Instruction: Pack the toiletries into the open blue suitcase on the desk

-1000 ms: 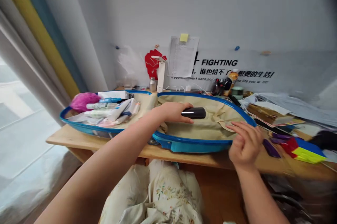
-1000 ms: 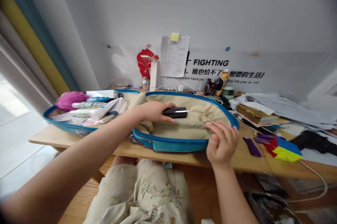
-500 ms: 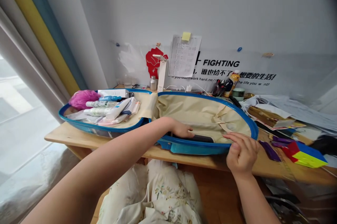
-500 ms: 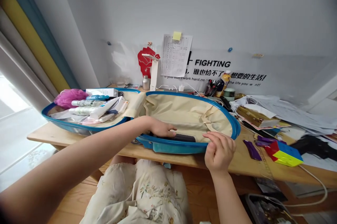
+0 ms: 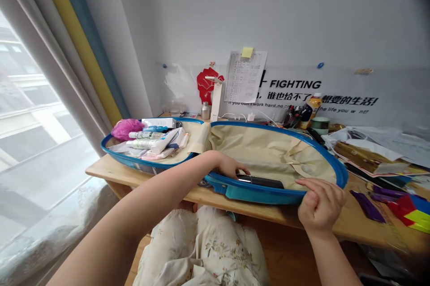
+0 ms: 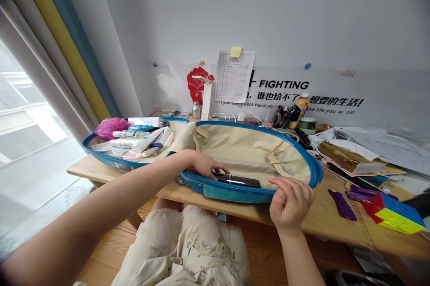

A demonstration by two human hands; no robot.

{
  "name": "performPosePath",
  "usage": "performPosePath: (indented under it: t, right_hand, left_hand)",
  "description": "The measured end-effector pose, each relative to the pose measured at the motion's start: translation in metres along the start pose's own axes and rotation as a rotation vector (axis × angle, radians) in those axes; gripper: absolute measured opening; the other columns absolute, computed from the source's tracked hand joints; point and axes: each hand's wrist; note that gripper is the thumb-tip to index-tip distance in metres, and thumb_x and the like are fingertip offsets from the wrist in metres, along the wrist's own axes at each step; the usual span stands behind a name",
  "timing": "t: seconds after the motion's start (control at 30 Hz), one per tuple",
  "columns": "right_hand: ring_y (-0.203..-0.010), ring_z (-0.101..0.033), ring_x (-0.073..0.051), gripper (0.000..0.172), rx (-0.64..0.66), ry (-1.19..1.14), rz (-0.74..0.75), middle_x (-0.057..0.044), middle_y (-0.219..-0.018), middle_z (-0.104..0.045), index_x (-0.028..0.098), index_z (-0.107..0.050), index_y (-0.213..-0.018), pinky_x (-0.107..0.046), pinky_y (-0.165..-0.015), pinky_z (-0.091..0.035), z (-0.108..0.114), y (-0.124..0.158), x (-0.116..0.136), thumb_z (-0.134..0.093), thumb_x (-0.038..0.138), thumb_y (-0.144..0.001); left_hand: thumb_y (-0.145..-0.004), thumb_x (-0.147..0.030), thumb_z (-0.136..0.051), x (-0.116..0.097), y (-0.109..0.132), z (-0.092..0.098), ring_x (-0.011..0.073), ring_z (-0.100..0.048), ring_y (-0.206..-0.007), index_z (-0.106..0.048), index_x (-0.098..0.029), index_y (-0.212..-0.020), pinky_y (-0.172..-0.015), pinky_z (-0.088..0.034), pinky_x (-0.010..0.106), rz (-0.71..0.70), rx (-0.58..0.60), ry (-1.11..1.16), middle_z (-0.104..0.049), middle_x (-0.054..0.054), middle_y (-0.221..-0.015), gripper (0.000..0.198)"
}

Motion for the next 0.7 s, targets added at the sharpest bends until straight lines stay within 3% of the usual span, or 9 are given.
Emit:
performPosePath:
  t: [0.2,0.27,0.33,0.4,0.47,0.57,0.7]
  right_hand:
    - [-0.077,-0.065,-0.022,0.038,-0.046,-0.010,0.018,-0.008,-0.076,-0.070,0.019,-0.067,-0.081,-0.038,-0.080,-0.043,-0.003,-0.001,-0.003,-0.033,0.028,-0.097]
    - [-0.077,-0.065,-0.022,0.038,-0.054,-0.011,0.020,-0.008,-0.075,-0.070,0.020,-0.066,-0.081,-0.038,-0.081,-0.043,-0.003,-0.001,-0.003,-0.033,0.028,-0.097]
    - [-0.077,-0.065,-0.022,0.035,-0.050,-0.011,0.041,-0.008,-0.076,-0.070,0.019,-0.066,-0.082,-0.038,-0.081,-0.042,-0.002,-0.001,-0.002,-0.034,0.026,-0.096]
    - [-0.077,-0.065,-0.022,0.033,-0.050,-0.020,0.058,-0.008,-0.077,-0.069,0.019,-0.065,-0.083,-0.038,-0.080,-0.042,-0.001,-0.002,-0.001,-0.035,0.025,-0.096]
    - [-0.077,-0.064,-0.022,0.034,-0.057,-0.029,0.057,-0.008,-0.077,-0.069,0.019,-0.065,-0.083,-0.039,-0.080,-0.042,-0.001,-0.002,-0.001,-0.035,0.026,-0.096]
    - [-0.077,-0.064,-0.022,0.036,-0.074,-0.025,0.038,-0.008,-0.076,-0.069,0.019,-0.066,-0.081,-0.040,-0.081,-0.040,-0.003,-0.001,0.000,-0.034,0.027,-0.097]
    - [-0.076,-0.064,-0.022,0.038,-0.080,-0.022,0.026,-0.008,-0.076,-0.069,0.019,-0.066,-0.080,-0.040,-0.082,-0.040,-0.005,-0.001,-0.001,-0.034,0.028,-0.098]
  left_hand:
    - [-0.094,-0.042,-0.044,0.000,0.009,0.009,0.0230,-0.051,-0.134,-0.039,-0.021,-0.152,-0.111,-0.039,0.032,-0.060,-0.140,-0.198,-0.048,0.009,-0.152,0.062]
    - [-0.097,-0.039,-0.039,0.009,0.020,0.024,0.0199,-0.049,-0.135,-0.045,-0.022,-0.148,-0.113,-0.036,0.029,-0.121,-0.281,-0.224,-0.050,0.004,-0.151,0.054]
    - [-0.100,-0.038,-0.032,0.027,0.038,0.042,0.0172,-0.051,-0.132,-0.050,-0.025,-0.143,-0.112,-0.037,0.026,-0.095,-0.496,-0.235,-0.054,0.000,-0.148,0.048]
    - [-0.101,-0.035,-0.027,0.053,0.060,0.060,0.0167,-0.054,-0.128,-0.054,-0.028,-0.139,-0.108,-0.041,0.026,0.094,-0.757,-0.281,-0.057,-0.002,-0.145,0.047]
    - [-0.099,-0.030,-0.028,0.084,0.084,0.074,0.0175,-0.054,-0.129,-0.057,-0.031,-0.136,-0.108,-0.042,0.026,0.385,-0.968,-0.372,-0.058,-0.003,-0.142,0.046]
    - [-0.099,-0.028,-0.025,0.129,0.119,0.084,0.0237,-0.054,-0.129,-0.055,-0.026,-0.138,-0.108,-0.043,0.035,0.627,-1.063,-0.392,-0.056,0.005,-0.144,0.049]
    - [-0.097,-0.027,-0.028,0.170,0.145,0.082,0.0316,-0.052,-0.131,-0.043,-0.018,-0.148,-0.105,-0.045,0.044,0.802,-1.063,-0.388,-0.052,0.016,-0.146,0.055]
Point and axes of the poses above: each hand's wrist, its own y-axis away from the middle knuckle, its own z-axis out of the back of the hand, x = y × z
